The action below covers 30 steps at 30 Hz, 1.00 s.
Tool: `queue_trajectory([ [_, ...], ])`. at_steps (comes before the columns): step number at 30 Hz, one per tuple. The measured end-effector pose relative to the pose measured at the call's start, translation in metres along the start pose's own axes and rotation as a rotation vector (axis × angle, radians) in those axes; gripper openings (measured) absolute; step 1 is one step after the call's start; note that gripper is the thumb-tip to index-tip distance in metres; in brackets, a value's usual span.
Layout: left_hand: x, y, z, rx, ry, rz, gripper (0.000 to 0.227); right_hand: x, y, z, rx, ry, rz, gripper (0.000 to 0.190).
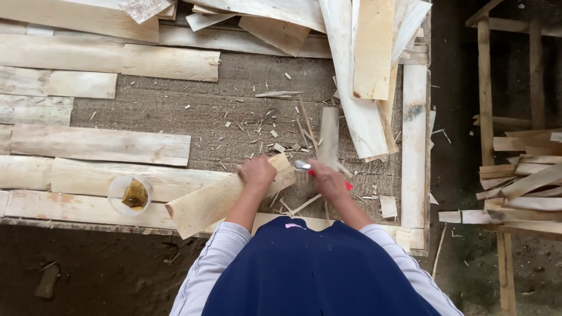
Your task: The person uses a red utility knife to shave thin strips from several small wooden planks on a workbench. They repeatedly hold each plank, shave its surface, and place the finished pieces aside among other planks.
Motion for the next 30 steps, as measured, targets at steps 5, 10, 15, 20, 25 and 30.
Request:
queue_trajectory([
  [5,0.033,-0.012,0.012,0.091,0.029,-0.079,0.040,0.013,-0.062,-0.010,0.283,-0.009,0.106,0.044],
  [10,0.081,-0.027,0.020,0.167,0.083,-0.171,0.041,0.053,-0.067,-0.001,0.486,0.241,0.515,0.063],
  [15,0.096,-0.032,0.022,0.192,-0.011,-0.024,0.041,0.069,-0.059,0.004,0.357,0.316,0.538,0.051],
  [20,0.124,-0.032,0.020,0.483,-0.407,0.012,0.024,0.009,-0.039,-0.016,0.292,0.343,0.424,0.041],
  [25,0.135,-0.057,-0.031,0.813,-0.500,0.047,0.011,-0.006,-0.029,-0.015,0.274,0.375,0.233,0.035],
  [30,0.128,-0.065,-0.057,0.637,-0.200,0.244,0.040,-0.007,-0.024,-0.012,0.275,0.420,0.254,0.031],
])
Point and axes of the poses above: each hand's wrist, its own z-axis towards the middle knuckle, its own x-axis out of the palm, y = z × x, the point moved 6 cm from there along z, towards the middle knuckle, and after that the axes turned 13 degrees about -z, right-handed, at the moved point
